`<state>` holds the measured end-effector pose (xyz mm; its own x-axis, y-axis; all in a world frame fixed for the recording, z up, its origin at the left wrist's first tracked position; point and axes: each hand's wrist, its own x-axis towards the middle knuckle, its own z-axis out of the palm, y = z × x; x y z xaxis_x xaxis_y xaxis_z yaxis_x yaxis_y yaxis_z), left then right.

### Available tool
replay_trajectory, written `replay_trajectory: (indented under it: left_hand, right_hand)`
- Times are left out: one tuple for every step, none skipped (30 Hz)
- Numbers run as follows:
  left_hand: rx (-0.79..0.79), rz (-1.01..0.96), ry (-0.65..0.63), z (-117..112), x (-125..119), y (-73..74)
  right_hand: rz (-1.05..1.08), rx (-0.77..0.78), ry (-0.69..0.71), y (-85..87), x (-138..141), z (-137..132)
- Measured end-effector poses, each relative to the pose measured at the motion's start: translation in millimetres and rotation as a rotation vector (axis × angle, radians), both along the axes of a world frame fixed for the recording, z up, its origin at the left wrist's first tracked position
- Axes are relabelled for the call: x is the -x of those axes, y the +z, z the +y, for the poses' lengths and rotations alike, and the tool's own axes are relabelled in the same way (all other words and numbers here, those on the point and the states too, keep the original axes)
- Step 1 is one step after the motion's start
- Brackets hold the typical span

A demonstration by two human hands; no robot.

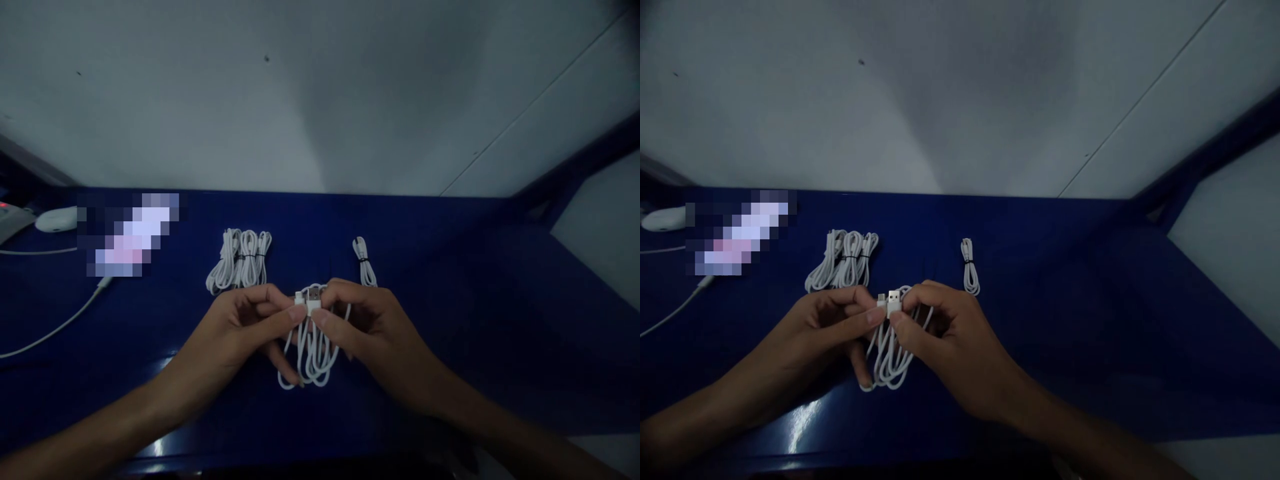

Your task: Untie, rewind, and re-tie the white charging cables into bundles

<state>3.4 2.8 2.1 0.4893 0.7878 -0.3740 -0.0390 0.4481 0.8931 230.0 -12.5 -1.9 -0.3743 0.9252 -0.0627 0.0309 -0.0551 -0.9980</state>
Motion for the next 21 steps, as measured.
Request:
replay_trajectory:
  left_hand:
    - [-0.006,0.001,-0.001,0,0,0.3]
    - [-0.01,-0.003,0.011,-1,1,0.7]
    - [-0.013,-0.002,0.017,-1,1,1.0]
    - [-0.016,-0.006,0.024,-1,1,1.3]
    - [-0.013,-0.017,0.027,-1,2,1.4]
    - [-0.004,-0.031,0.028,-1,2,1.4]
    - [0.01,-0.052,0.033,-1,2,1.3]
    - [0.027,-0.073,0.04,-1,2,1.1]
    - [0.04,-0.09,0.052,-1,2,1.0]
    - [0.045,-0.096,0.068,-1,1,1.0]
    - [0.041,-0.088,0.088,-2,0,1.2]
    - [0.033,-0.07,0.109,-3,-1,1.6]
    - [0.023,-0.045,0.13,-5,-2,2.2]
    - [0.018,-0.017,0.147,-6,-3,2.9]
    - [0.015,0.009,0.164,-8,-4,3.7]
    - [0.019,0.032,0.177,-9,-4,4.4]
    - [0.024,0.046,0.185,-10,-5,4.9]
    - [0.028,0.047,0.191,-11,-5,5.2]
    - [0.033,0.035,0.196,-11,-5,5.3]
    - [0.037,0.009,0.187,-11,-5,5.2]
    - [0.036,-0.026,0.171,-11,-5,5.1]
  right_hand:
    - [0.007,-0.001,0.0,-0.2,0,-1]
    - [0.021,0.003,0.003,-0.5,0,-1]
    - [0.043,0.01,0.008,-0.8,0,-2]
    - [0.067,0.019,0.012,-1.2,0,-2]
    - [0.09,0.031,0.018,-1.5,0,-3]
    - [0.106,0.043,0.022,-1.7,0,-4]
    - [0.112,0.054,0.018,-1.7,0,-4]
    - [0.108,0.057,0.012,-1.5,1,-5]
    - [0.098,0.055,-0.001,-1.0,1,-5]
    - [0.081,0.047,-0.017,-0.3,2,-5]
    - [0.059,0.031,-0.042,0.6,2,-5]
    - [0.032,0.009,-0.068,1.5,2,-5]
    - [0.007,-0.018,-0.089,2.4,2,-5]
    - [-0.015,-0.043,-0.105,3.0,2,-5]
    - [-0.033,-0.06,-0.12,3.5,2,-6]
    - [-0.042,-0.067,-0.131,3.6,2,-6]
    - [-0.042,-0.057,-0.138,3.5,2,-6]
    - [-0.034,-0.037,-0.14,3.2,2,-6]
    - [-0.02,-0.009,-0.137,2.8,3,-6]
    - [-0.001,0.019,-0.132,2.3,3,-6]
    - [0.022,0.043,-0.126,1.8,3,-6]
